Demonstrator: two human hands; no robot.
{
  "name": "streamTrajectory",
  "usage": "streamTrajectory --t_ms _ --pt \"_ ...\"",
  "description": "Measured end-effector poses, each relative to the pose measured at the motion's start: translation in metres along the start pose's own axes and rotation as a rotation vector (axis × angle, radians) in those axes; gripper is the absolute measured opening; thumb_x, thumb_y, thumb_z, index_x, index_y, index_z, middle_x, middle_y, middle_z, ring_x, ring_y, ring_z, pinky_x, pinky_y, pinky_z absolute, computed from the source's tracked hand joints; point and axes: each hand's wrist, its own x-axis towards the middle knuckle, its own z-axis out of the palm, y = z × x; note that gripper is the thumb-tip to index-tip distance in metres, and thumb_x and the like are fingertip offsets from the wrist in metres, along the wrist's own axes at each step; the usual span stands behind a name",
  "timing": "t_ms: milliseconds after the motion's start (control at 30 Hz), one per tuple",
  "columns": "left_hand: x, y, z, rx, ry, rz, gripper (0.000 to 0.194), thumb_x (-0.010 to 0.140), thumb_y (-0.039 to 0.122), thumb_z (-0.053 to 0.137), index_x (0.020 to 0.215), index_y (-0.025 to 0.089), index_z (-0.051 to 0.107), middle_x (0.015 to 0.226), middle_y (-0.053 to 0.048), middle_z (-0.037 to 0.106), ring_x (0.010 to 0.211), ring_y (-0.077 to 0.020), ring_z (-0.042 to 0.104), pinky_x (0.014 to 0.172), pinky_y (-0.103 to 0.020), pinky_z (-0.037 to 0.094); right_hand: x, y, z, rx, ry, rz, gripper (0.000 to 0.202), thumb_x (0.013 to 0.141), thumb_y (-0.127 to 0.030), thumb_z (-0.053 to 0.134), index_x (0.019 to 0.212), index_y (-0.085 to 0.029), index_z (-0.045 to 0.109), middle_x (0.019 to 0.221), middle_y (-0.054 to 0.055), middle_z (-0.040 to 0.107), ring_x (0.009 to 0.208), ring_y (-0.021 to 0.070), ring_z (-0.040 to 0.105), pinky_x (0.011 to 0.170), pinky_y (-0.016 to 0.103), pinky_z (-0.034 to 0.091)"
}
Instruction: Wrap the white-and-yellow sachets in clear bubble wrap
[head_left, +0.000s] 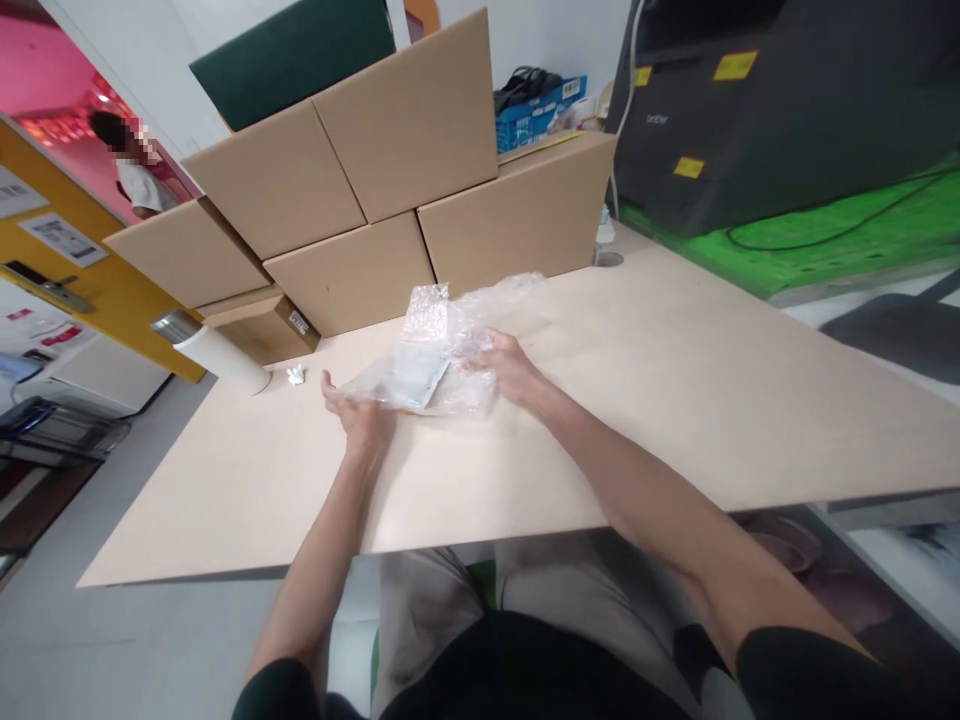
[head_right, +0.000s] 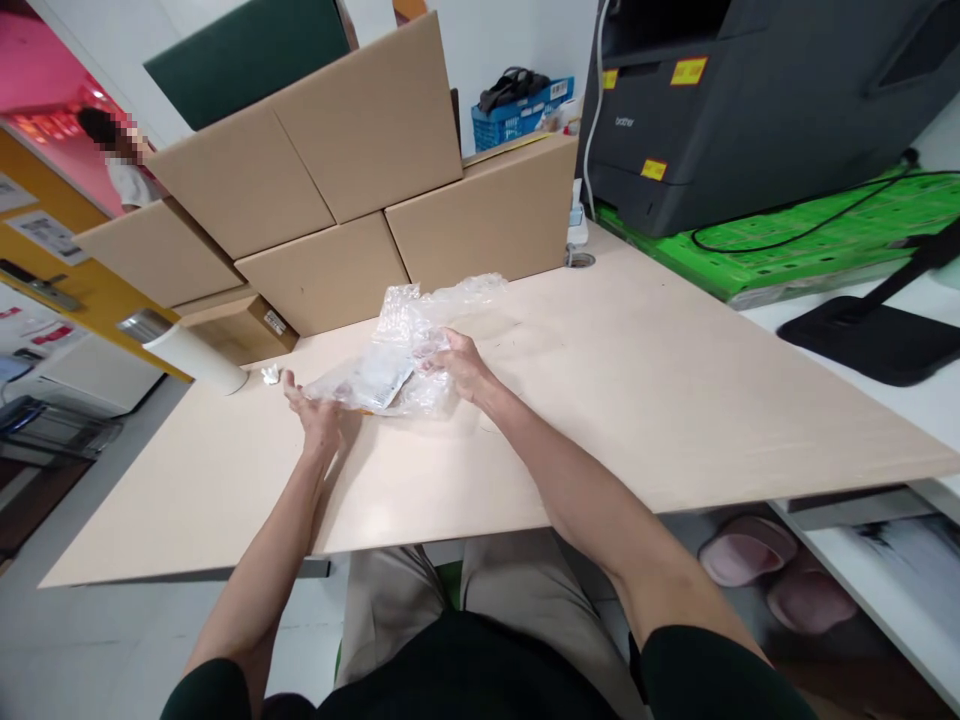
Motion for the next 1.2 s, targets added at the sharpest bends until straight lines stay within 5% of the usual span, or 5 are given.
streamTrajectory --t_ms 233,533,833,1000,1200 --pt "-0.015 0.016 -0.049 -0.102 0.107 -0.176 0.039 0.070 0.036 0.067 0.102 0.018 0.053 0.071 0.000 0.065 0.060 -0.0156 0.065 0.058 -0.027 0.052 0.011 -0.008 -0.014 0.032 0.069 0.023 0.030 0.048 -0.006 0.054 0.075 -0.018 0.060 0.067 -0.002 0.067 0.055 0.0113 0.057 0.053 0.022 0.045" --pt "-0.072 0.011 -0.149 0.495 0.390 0.067 0.069 0.070 0.026 0.069 0.135 0.022 0.045 0.119 -0.009 0.051 0.077 -0.0144 0.057 0.065 -0.031 0.050 0.015 -0.012 -0.027 -0.204 0.240 0.152 0.022 0.053 -0.006 0.055 0.069 -0.020 0.051 0.055 -0.003 0.056 0.052 0.0124 0.054 0.046 0.021 0.043" --pt "-0.054 0.043 -0.058 0.884 -0.374 0.198 0.048 0.091 0.052 0.046 0.069 0.018 0.072 0.070 -0.010 0.062 0.082 -0.0250 0.059 0.073 -0.034 0.042 0.024 0.010 -0.049 -0.391 0.438 0.091 0.052 0.046 -0.009 0.048 0.096 -0.021 0.055 0.064 -0.005 0.056 0.056 0.0157 0.056 0.045 0.023 0.042" --pt "-0.039 0.027 -0.025 0.726 -0.389 -0.090 0.039 0.075 0.051 0.065 0.056 0.017 0.060 0.052 -0.002 0.053 0.059 -0.0169 0.054 0.056 -0.027 0.035 0.025 0.014 -0.054 -0.450 0.440 0.057 0.059 0.044 -0.012 0.048 0.102 -0.019 0.056 0.070 -0.004 0.057 0.058 0.0144 0.055 0.045 0.022 0.041" --pt "-0.031 0.013 -0.066 0.632 -0.269 -0.187 0.035 0.076 0.049 0.060 0.061 0.017 0.058 0.051 0.002 0.051 0.050 -0.0122 0.048 0.048 -0.023 0.034 0.027 0.015 -0.058 -0.519 0.440 0.102 0.060 0.046 -0.012 0.048 0.105 -0.019 0.057 0.070 -0.003 0.057 0.058 0.0149 0.055 0.046 0.023 0.040"
